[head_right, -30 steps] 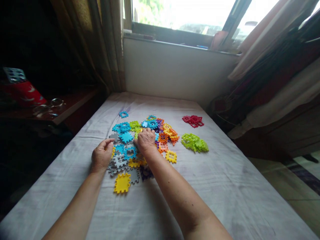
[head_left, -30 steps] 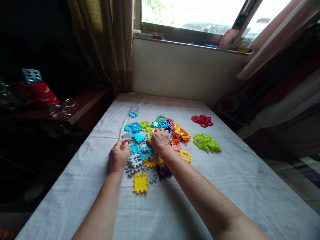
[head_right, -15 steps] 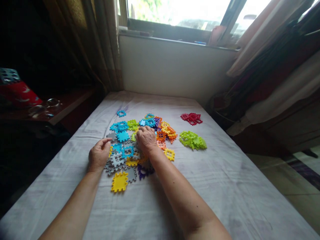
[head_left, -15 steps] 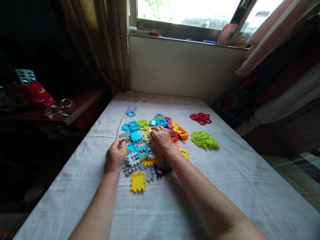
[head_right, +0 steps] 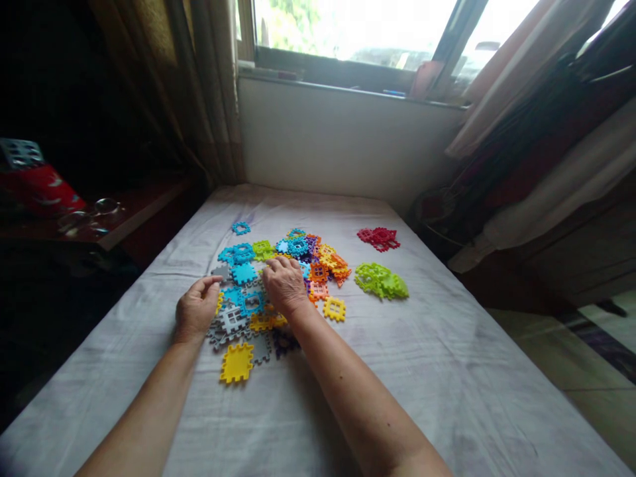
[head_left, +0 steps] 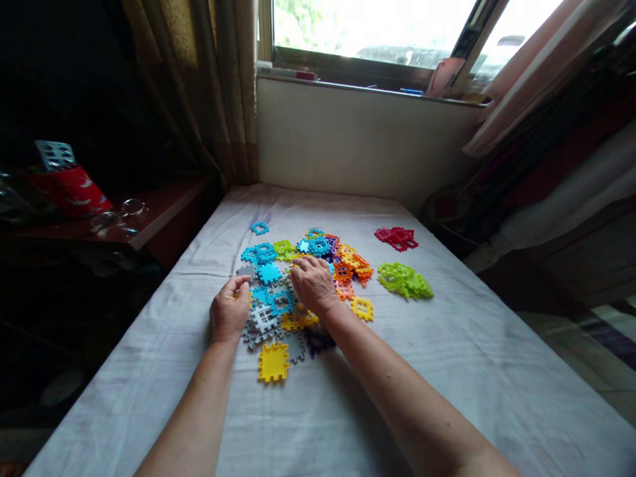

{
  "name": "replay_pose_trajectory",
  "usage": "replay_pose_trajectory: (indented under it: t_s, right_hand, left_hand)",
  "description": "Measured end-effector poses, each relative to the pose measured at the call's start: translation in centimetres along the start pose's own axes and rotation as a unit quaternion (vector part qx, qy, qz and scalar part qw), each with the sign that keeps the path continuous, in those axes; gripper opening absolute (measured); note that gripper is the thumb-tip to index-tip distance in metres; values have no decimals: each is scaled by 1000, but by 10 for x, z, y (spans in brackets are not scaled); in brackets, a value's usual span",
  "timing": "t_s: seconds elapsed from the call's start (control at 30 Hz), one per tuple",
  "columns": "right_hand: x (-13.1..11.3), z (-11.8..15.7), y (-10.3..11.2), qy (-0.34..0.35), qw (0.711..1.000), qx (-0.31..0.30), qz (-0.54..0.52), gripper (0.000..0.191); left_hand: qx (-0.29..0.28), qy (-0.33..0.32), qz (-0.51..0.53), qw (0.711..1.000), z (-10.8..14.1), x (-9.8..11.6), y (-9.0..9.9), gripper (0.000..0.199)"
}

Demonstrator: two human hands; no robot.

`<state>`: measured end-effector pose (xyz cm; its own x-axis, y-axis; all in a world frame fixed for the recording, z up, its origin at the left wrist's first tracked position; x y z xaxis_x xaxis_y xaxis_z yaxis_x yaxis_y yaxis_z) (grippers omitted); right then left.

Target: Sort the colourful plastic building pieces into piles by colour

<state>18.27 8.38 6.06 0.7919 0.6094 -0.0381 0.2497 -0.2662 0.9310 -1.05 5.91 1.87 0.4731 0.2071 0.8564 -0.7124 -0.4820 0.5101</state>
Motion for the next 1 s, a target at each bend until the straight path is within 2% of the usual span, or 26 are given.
replay_pose_trajectory:
  t_s: [0.13,0.23,0.33,0.4,0.47,0.53,0.7,0.83,0.93,1.0]
  right_hand:
    - [24,12,21,-82,989,121,-31,34]
    - [65,43,37,-179,969,164,-57,33]
    - [115,94,50,-276,942,186,-47,33]
    - [145,128,57,-336,925,178,-22,34]
    - [166,154,61,-374,913,164,-7,31]
    - [178,168,61,-387,911,144,-6,28]
    - [185,174,55,-406,911,62,-24,28]
    - [180,173,65,-410,909,66,29,32]
    - [164,156,71,-390,917,72,46,34]
    - [144,130,66,-345,936,60,29,30]
  left_hand:
    - [8,7,3,1000,0,1,1,32]
    - [15,9,1,1000,-1,2,1,33]
    - [16,9,-10,1000,-2,3,2,35]
    - [13,11,-23,1000,-1,3,2,36]
    - [14,11,-35,999,-1,4,2,37]
    - [16,13,-43,999,0,5,2,39]
    - [14,13,-41,999,-2,3,1,40]
    - [18,3,-29,999,-4,0,0,37]
    - [19,3,-29,999,-5,-1,0,38]
    - [19,4,-30,999,-4,-1,0,38]
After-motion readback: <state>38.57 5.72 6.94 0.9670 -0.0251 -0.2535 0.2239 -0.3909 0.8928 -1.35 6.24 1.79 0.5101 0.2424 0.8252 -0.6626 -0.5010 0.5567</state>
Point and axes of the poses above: each hand's wrist, its own z-axis away from the middle knuckle, its own y-axis out of the back of the hand, x = y × z, the point moved 3 cm from there along -z, towards the middle knuckle, and after that the axes turned 12 degrees about y, right-handed, at the moved point
